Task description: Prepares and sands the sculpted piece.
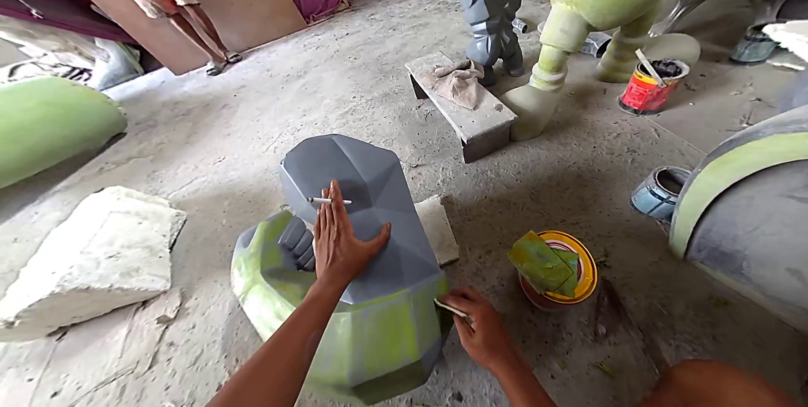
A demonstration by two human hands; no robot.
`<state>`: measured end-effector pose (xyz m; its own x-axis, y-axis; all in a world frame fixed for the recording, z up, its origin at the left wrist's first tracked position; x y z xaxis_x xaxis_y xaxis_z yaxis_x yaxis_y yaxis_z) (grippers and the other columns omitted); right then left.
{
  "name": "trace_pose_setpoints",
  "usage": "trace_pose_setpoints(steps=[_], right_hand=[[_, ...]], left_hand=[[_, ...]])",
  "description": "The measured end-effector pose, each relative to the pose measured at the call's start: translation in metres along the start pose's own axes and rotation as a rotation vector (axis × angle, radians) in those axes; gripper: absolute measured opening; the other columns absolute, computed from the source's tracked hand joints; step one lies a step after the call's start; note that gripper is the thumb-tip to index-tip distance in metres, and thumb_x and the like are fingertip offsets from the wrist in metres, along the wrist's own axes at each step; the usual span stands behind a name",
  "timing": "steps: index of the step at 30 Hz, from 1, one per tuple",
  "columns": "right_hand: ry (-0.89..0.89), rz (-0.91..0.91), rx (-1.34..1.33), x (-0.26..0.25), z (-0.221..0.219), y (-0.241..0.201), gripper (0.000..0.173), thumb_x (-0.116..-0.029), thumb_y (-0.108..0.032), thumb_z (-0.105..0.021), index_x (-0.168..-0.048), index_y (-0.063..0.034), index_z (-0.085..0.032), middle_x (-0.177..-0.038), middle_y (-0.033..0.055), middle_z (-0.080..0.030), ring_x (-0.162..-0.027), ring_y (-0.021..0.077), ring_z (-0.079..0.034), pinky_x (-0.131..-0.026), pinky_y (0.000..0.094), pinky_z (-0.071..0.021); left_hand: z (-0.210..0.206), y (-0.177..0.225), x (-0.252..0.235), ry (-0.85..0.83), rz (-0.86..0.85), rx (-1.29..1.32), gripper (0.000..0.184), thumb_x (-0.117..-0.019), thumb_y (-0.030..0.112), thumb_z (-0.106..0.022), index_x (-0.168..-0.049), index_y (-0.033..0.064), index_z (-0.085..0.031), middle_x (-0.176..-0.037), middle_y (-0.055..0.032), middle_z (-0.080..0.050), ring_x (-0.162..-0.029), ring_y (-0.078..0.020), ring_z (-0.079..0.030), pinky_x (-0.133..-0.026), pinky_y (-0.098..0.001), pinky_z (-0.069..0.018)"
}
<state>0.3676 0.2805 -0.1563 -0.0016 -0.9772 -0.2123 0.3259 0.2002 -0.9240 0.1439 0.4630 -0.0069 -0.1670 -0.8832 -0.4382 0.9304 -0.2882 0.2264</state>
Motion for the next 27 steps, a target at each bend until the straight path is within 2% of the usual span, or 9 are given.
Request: trace_pose_setpoints(steps=[3, 6, 12, 15, 17, 19, 22, 25, 27], right_hand=[[-0.018, 0.017, 0.005, 0.019, -0.006, -0.01, 0.036, -0.0975, -0.01, -0.056, -0.124, -0.025, -0.075, -0.12, -0.0028, -0.068, -0.11, 0.0052, -0.065, -0.093, 0.0271, -0.0582], [-0.011, 0.029, -0.004, 0.036, -0.011, -0.017, 0.037, -0.0969, -0.009, -0.056, -0.124, -0.0252, -0.075, -0.12, -0.002, -0.068, -0.11, 0.0062, -0.065, -0.093, 0.0287, -0.0589], [0.008, 0.059, 0.005, 0.067, -0.026, -0.027, 0.043, -0.0921, -0.005, -0.058, -0.127, -0.025, -0.074, -0.125, -0.0001, -0.067, -0.114, 0.0102, -0.064, -0.095, 0.0312, -0.0582], [-0.017, 0.1, -0.003, 0.072, -0.029, -0.028, 0.041, -0.0944, -0.008, -0.058, -0.128, -0.0257, -0.073, -0.128, 0.0005, -0.067, -0.117, 0.0104, -0.064, -0.097, 0.0315, -0.0576], [-0.014, 0.098, -0.027, 0.072, -0.025, -0.024, 0.036, -0.096, -0.012, -0.058, -0.125, -0.0258, -0.074, -0.124, -0.0019, -0.069, -0.114, 0.0081, -0.065, -0.096, 0.031, -0.0581], [0.1, 0.023, -0.082, 0.064, -0.01, -0.013, 0.033, -0.0948, -0.012, -0.057, -0.119, -0.021, -0.077, -0.116, -0.0013, -0.072, -0.107, 0.0077, -0.068, -0.092, 0.0325, -0.0603], [0.213, -0.149, -0.14, 0.042, 0.012, 0.018, 0.033, -0.0971, -0.011, -0.052, -0.121, -0.0138, -0.075, -0.117, 0.0017, -0.073, -0.11, 0.0094, -0.068, -0.097, 0.0335, -0.058], [0.152, -0.249, -0.206, 0.02, 0.016, 0.045, 0.033, -0.1009, -0.014, -0.053, -0.128, -0.0108, -0.071, -0.122, 0.0037, -0.072, -0.116, 0.0089, -0.067, -0.103, 0.0312, -0.055], [0.101, -0.299, -0.255, 0.007, 0.014, 0.052, 0.031, -0.1016, -0.016, -0.054, -0.128, -0.0083, -0.07, -0.121, 0.0055, -0.073, -0.114, 0.0091, -0.068, -0.102, 0.0312, -0.0551]], left_hand=[[0.003, -0.002, 0.002, 0.0, 0.007, 0.006, 0.127, -0.075, 0.08, -0.062, -0.166, 0.0099, -0.008, -0.171, -0.0134, -0.018, -0.159, -0.0273, -0.016, -0.127, -0.0504, -0.0163], [0.005, -0.002, 0.003, 0.012, 0.005, 0.01, 0.126, -0.0755, 0.08, -0.062, -0.166, 0.0109, -0.008, -0.172, -0.0113, -0.017, -0.159, -0.0266, -0.016, -0.127, -0.0507, -0.017], [0.013, -0.006, 0.009, 0.021, 0.002, 0.036, 0.126, -0.0759, 0.079, -0.063, -0.167, 0.0133, -0.006, -0.172, -0.0115, -0.015, -0.159, -0.0272, -0.014, -0.127, -0.0521, -0.0161], [0.012, -0.012, 0.01, 0.025, -0.009, 0.023, 0.126, -0.0752, 0.08, -0.062, -0.167, 0.0131, -0.006, -0.172, -0.0121, -0.016, -0.158, -0.0282, -0.017, -0.126, -0.0538, -0.0188], [0.011, -0.015, 0.011, 0.028, -0.01, 0.019, 0.127, -0.0747, 0.081, -0.062, -0.167, 0.0132, -0.006, -0.172, -0.0116, -0.016, -0.158, -0.0283, -0.018, -0.126, -0.0536, -0.0189], [0.012, -0.018, 0.012, 0.033, -0.012, 0.017, 0.127, -0.0746, 0.081, -0.061, -0.167, 0.0134, -0.006, -0.172, -0.0123, -0.016, -0.158, -0.0298, -0.019, -0.126, -0.0545, -0.0193], [0.015, -0.023, 0.014, 0.047, -0.008, 0.021, 0.127, -0.0741, 0.081, -0.062, -0.166, 0.0138, -0.007, -0.171, -0.0135, -0.018, -0.157, -0.0319, -0.022, -0.125, -0.0557, -0.0209], [0.018, -0.024, 0.017, 0.058, -0.007, 0.032, 0.127, -0.0738, 0.081, -0.062, -0.166, 0.0141, -0.007, -0.171, -0.0141, -0.017, -0.157, -0.0318, -0.02, -0.125, -0.0543, -0.0209], [0.02, -0.026, 0.018, 0.062, -0.001, 0.034, 0.127, -0.0735, 0.081, -0.062, -0.167, 0.0145, -0.007, -0.171, -0.0142, -0.017, -0.157, -0.0313, -0.02, -0.125, -0.0539, -0.0207]])
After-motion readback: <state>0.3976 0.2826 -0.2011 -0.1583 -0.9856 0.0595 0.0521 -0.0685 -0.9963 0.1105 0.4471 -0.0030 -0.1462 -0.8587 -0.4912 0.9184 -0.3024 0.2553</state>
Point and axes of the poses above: each hand's wrist, its own x-axis away from the middle knuckle, its own z-axis out of the back of the hand, y = z × x, the point moved 9 cm from there along -x, towards the middle knuckle
